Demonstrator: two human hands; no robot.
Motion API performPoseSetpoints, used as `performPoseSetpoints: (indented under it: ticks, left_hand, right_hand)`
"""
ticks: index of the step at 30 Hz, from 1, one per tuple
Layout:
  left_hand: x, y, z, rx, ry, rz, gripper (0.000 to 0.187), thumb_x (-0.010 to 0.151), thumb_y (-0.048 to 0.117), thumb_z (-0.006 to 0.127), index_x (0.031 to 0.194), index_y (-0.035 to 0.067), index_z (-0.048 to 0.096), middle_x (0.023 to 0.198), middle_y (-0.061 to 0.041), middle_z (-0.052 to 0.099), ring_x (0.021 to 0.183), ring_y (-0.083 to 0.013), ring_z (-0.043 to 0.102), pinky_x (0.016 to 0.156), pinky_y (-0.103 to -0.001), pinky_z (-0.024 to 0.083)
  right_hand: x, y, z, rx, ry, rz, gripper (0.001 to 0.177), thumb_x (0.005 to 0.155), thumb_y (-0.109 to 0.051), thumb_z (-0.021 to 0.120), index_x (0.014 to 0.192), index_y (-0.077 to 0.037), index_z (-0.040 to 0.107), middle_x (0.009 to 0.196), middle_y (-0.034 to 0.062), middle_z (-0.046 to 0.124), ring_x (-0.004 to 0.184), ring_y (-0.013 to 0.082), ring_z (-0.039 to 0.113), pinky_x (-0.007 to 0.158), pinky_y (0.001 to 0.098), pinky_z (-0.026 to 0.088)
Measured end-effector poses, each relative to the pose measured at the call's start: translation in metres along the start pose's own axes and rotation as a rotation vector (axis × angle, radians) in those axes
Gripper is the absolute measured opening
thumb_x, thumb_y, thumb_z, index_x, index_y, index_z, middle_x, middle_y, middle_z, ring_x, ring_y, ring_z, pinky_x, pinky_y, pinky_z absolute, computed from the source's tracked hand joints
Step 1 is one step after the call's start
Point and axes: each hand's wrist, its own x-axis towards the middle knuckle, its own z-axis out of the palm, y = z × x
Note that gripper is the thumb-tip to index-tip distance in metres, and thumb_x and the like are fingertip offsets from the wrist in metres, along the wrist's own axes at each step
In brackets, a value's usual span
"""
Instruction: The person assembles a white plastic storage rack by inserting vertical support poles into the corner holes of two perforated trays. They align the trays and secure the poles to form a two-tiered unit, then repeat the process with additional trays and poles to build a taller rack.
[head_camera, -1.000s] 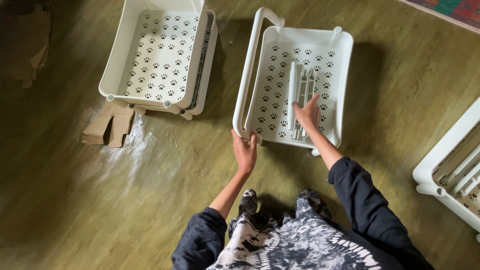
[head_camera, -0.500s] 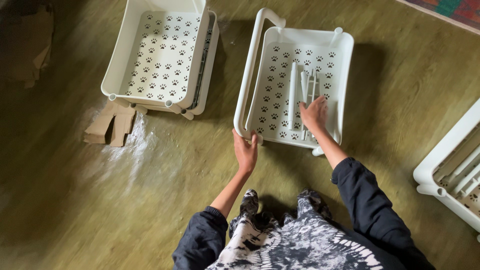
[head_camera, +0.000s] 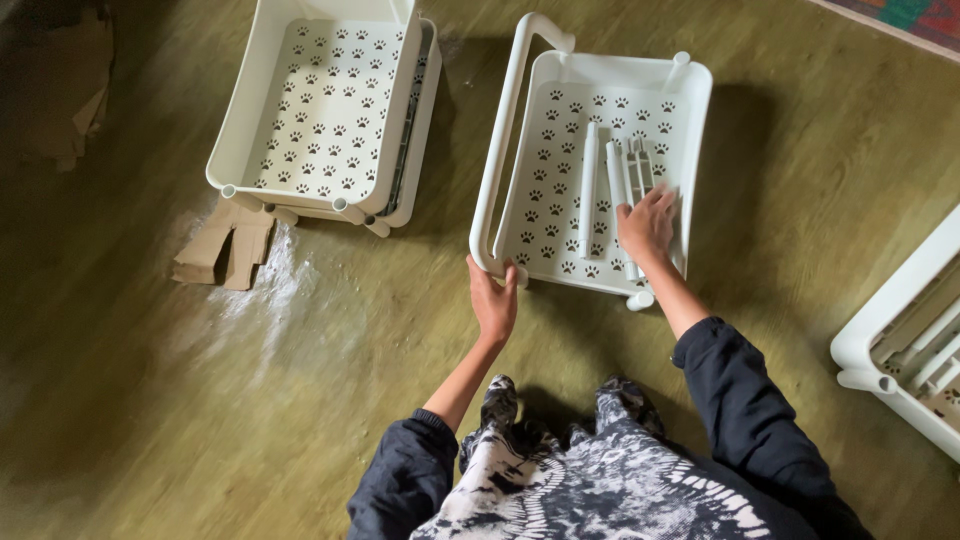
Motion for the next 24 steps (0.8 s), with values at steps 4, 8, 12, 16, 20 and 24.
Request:
performPoseSetpoints:
  ticks: [4,8,12,16,20,24]
  left_hand:
    - [-0.001,0.0,0.0,0.003,-0.001,0.003,0.046,0.102,0.026,0.079,0.134,0.006,0.053,0.115,-0.021,0.071,0.103,-0.0445,0.07,0.086,-0.053,0.055]
    - [-0.001,0.002,-0.001,-0.003,-0.007,0.01,0.046,0.102,0.026,0.079,0.133,0.006,0.052,0.115,-0.021,0.071,0.104,-0.0448,0.07,0.086,-0.053,0.055]
    - [-0.002,0.001,-0.002,-0.02,-0.014,0.01,0.044,0.102,0.025,0.078,0.132,0.006,0.053,0.115,-0.02,0.071,0.104,-0.0441,0.071,0.087,-0.053,0.056]
    - [-0.002,0.003,-0.001,-0.001,0.004,0.033,0.045,0.103,0.026,0.078,0.134,0.006,0.053,0.115,-0.021,0.071,0.105,-0.0446,0.071,0.087,-0.053,0.055]
    - [-0.002,0.008,-0.004,-0.011,-0.001,0.02,0.045,0.104,0.027,0.077,0.135,0.006,0.053,0.115,-0.022,0.071,0.104,-0.0448,0.071,0.087,-0.054,0.055]
    - [-0.001,0.004,0.0,0.004,-0.028,-0.088,0.049,0.101,0.029,0.077,0.136,0.005,0.051,0.114,-0.023,0.073,0.105,-0.0461,0.071,0.088,-0.055,0.055]
  right_hand:
    - [-0.007,-0.003,-0.006,-0.044,-0.093,0.004,0.089,0.112,-0.036,0.059,0.175,0.01,0.015,0.154,0.0358,0.041,0.137,0.0519,0.049,0.095,0.0555,0.063]
    - [-0.007,-0.002,-0.008,-0.15,-0.093,-0.041,0.079,0.118,-0.035,0.053,0.18,-0.004,0.016,0.15,0.0378,0.039,0.133,0.0556,0.045,0.09,0.0588,0.061]
    - [-0.008,0.003,0.003,-0.197,-0.059,-0.077,0.076,0.119,-0.034,0.052,0.181,-0.007,0.018,0.149,0.0354,0.04,0.134,0.0539,0.045,0.092,0.0598,0.058]
    - [-0.014,0.005,0.004,-0.216,-0.07,-0.076,0.075,0.12,-0.035,0.05,0.183,-0.009,0.019,0.153,0.0327,0.04,0.14,0.0531,0.044,0.101,0.0625,0.055]
    - [-0.026,-0.009,-0.018,-0.286,0.202,-0.278,0.084,0.109,-0.033,0.069,0.178,-0.008,0.028,0.157,0.0354,0.035,0.142,0.053,0.04,0.116,0.069,0.045]
    - [-0.074,-0.018,-0.074,-0.053,0.287,-0.29,0.092,0.099,-0.014,0.082,0.178,-0.01,0.034,0.176,0.0299,0.029,0.153,0.0431,0.041,0.123,0.0621,0.043]
